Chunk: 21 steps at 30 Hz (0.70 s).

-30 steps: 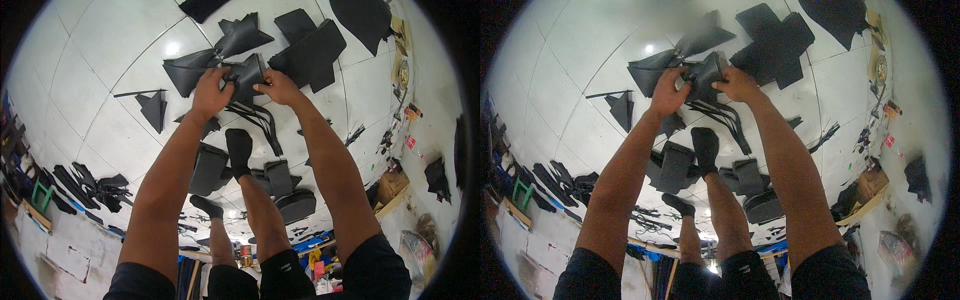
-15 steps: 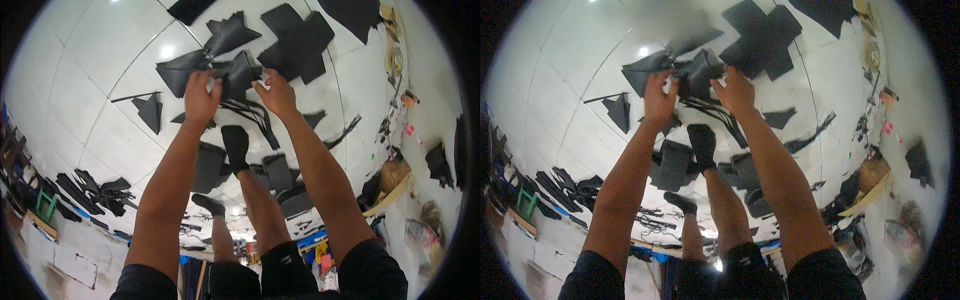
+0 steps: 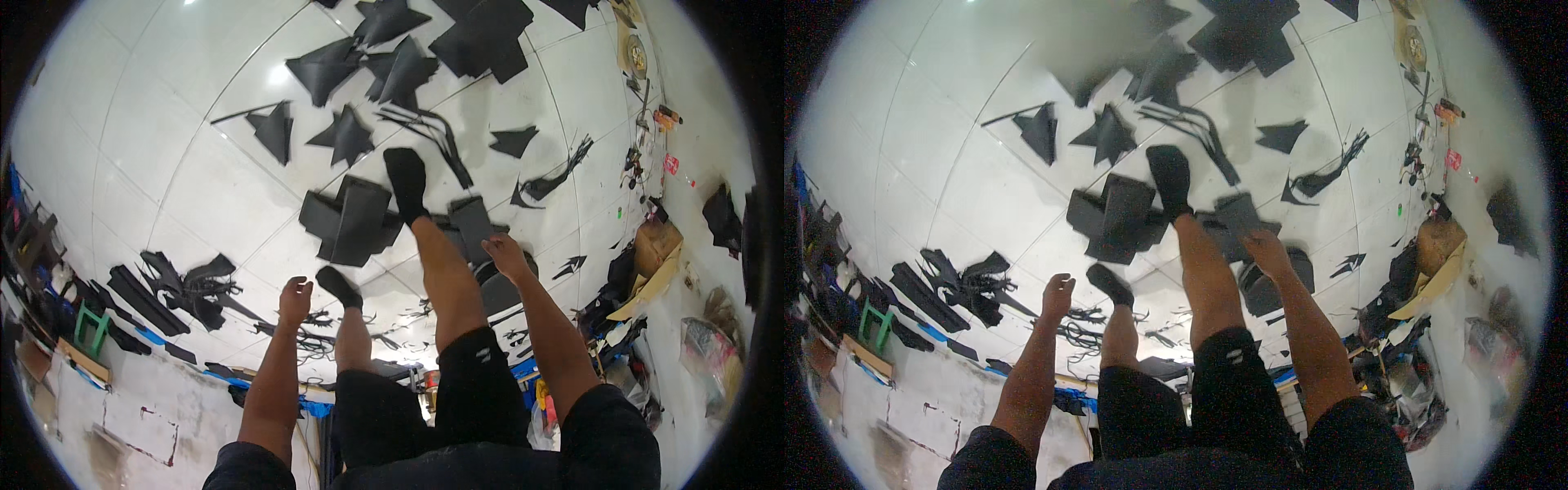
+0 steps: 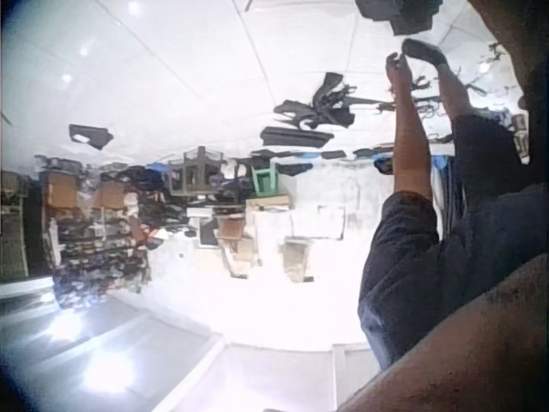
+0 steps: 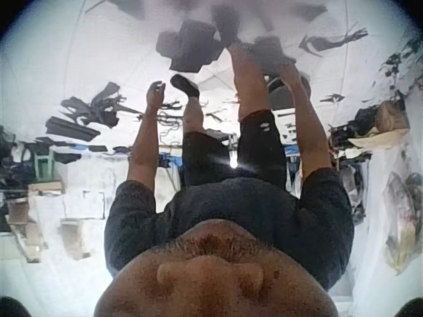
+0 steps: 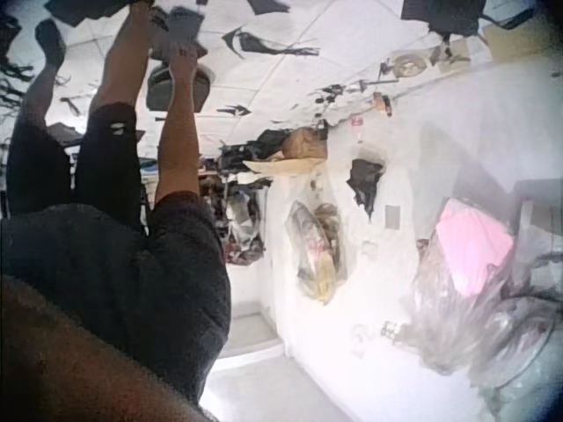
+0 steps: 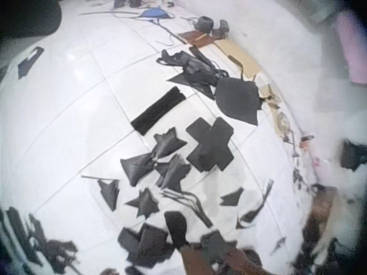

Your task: The person gathers cut fabric pieces from the floor by hand, sorts matching shapes together, and stacks them into organized piles.

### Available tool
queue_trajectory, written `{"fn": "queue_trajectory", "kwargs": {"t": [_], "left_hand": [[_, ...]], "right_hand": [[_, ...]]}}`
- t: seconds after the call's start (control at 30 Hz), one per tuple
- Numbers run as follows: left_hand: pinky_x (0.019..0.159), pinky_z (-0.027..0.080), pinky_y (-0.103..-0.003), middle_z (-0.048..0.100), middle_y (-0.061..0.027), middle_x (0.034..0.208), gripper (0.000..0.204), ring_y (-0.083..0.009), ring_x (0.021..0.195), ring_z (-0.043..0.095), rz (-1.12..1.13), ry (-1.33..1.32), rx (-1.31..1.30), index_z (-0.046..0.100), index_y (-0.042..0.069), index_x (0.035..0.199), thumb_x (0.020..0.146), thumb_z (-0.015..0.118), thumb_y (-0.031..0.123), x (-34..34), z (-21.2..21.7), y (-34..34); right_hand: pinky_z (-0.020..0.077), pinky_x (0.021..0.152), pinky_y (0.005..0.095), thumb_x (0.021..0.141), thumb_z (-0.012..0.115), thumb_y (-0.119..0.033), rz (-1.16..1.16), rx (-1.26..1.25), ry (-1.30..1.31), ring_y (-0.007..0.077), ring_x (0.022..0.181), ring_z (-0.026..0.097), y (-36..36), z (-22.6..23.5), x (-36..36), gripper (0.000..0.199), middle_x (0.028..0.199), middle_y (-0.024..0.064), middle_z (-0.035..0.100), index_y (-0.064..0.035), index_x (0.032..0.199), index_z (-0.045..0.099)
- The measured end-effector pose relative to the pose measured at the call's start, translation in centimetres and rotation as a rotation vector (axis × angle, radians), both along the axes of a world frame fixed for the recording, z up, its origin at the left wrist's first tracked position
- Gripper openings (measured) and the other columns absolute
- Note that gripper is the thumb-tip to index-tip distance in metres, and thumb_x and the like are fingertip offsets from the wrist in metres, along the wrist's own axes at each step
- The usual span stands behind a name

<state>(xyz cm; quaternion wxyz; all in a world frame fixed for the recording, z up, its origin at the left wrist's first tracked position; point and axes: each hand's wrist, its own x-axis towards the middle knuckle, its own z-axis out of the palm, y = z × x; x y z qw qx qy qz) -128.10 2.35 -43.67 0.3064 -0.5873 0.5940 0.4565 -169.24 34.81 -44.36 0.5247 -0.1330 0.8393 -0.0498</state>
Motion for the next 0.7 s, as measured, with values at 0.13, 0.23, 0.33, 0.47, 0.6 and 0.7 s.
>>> {"fn": "queue_trajectory", "kwargs": {"t": [0.13, 0.23, 0.33, 0.47, 0.6, 0.7], "left_hand": [[0.075, 0.047, -0.032, 0.064, -0.0140, 0.093, 0.035, -0.0204, 0.085, 0.059, 0.099, 0.035, 0.067, 0.060, 0.001, 0.110, 0.086, 0.064, 0.026, 3.8, 3.5, 1.9], [0.071, 0.047, -0.032, 0.062, -0.0117, 0.092, 0.035, -0.0182, 0.079, 0.058, 0.152, 0.138, 0.045, 0.059, 0.002, 0.113, 0.087, 0.063, 0.025, 8.8, 5.6, 0.1], [0.071, 0.047, -0.033, 0.062, -0.0137, 0.094, 0.034, -0.0206, 0.078, 0.059, 0.104, 0.221, 0.004, 0.059, 0.001, 0.111, 0.087, 0.062, 0.025, 11.2, 7.4, -0.2], [0.071, 0.047, -0.029, 0.060, -0.0102, 0.095, 0.032, -0.0152, 0.079, 0.056, 0.133, 0.418, 0.009, 0.057, 0.000, 0.112, 0.089, 0.059, 0.022, 15.8, 7.4, 0.9], [0.065, 0.046, -0.032, 0.061, -0.0113, 0.088, 0.034, -0.0159, 0.075, 0.056, -0.063, 0.100, 0.065, 0.059, -0.003, 0.109, 0.087, 0.060, 0.023, 22.8, 12.8, -0.1], [0.080, 0.047, -0.036, 0.064, -0.0183, 0.096, 0.036, -0.0265, 0.091, 0.060, -0.175, 0.030, 0.084, 0.060, -0.006, 0.106, 0.085, 0.061, 0.024, 27.8, 12.5, 0.9]], "right_hand": [[0.0467, 0.066, 0.0339, 0.088, 0.058, -0.038, -0.363, 0.073, -0.226, 0.0183, 0.076, 0.058, 4.2, 6.8, 7.1, 0.038, 0.089, 0.0099, 0.063, -0.0014, 0.098, 0.062], [0.0442, 0.060, 0.0275, 0.090, 0.057, -0.036, -0.708, 0.155, -0.085, 0.0104, 0.066, 0.054, 7.7, 13.1, 18.7, 0.031, 0.074, 0.0027, 0.059, -0.0057, 0.085, 0.062], [0.0496, 0.062, 0.0343, 0.086, 0.060, -0.028, -0.342, 0.188, -0.005, 0.0209, 0.072, 0.063, 18.6, 18.4, 29.3, 0.027, 0.086, 0.0090, 0.066, -0.0035, 0.097, 0.062], [0.0468, 0.085, 0.0397, 0.086, 0.057, -0.023, -0.139, -0.015, -0.140, 0.0304, 0.098, 0.060, 28.9, 19.4, 40.0, 0.034, 0.107, 0.0186, 0.064, -0.0014, 0.112, 0.060], [0.0472, 0.085, 0.0385, 0.088, 0.054, -0.026, -1.010, -0.041, -0.290, 0.0302, 0.099, 0.060, 20.1, 22.6, 44.0, 0.034, 0.111, 0.0192, 0.062, -0.0009, 0.111, 0.061], [0.0493, 0.080, 0.0367, 0.090, 0.055, -0.033, -0.633, -0.007, -0.127, 0.0267, 0.092, 0.062, 19.6, 25.1, 44.0, 0.039, 0.105, 0.0168, 0.064, 0.0000, 0.110, 0.062]]}}
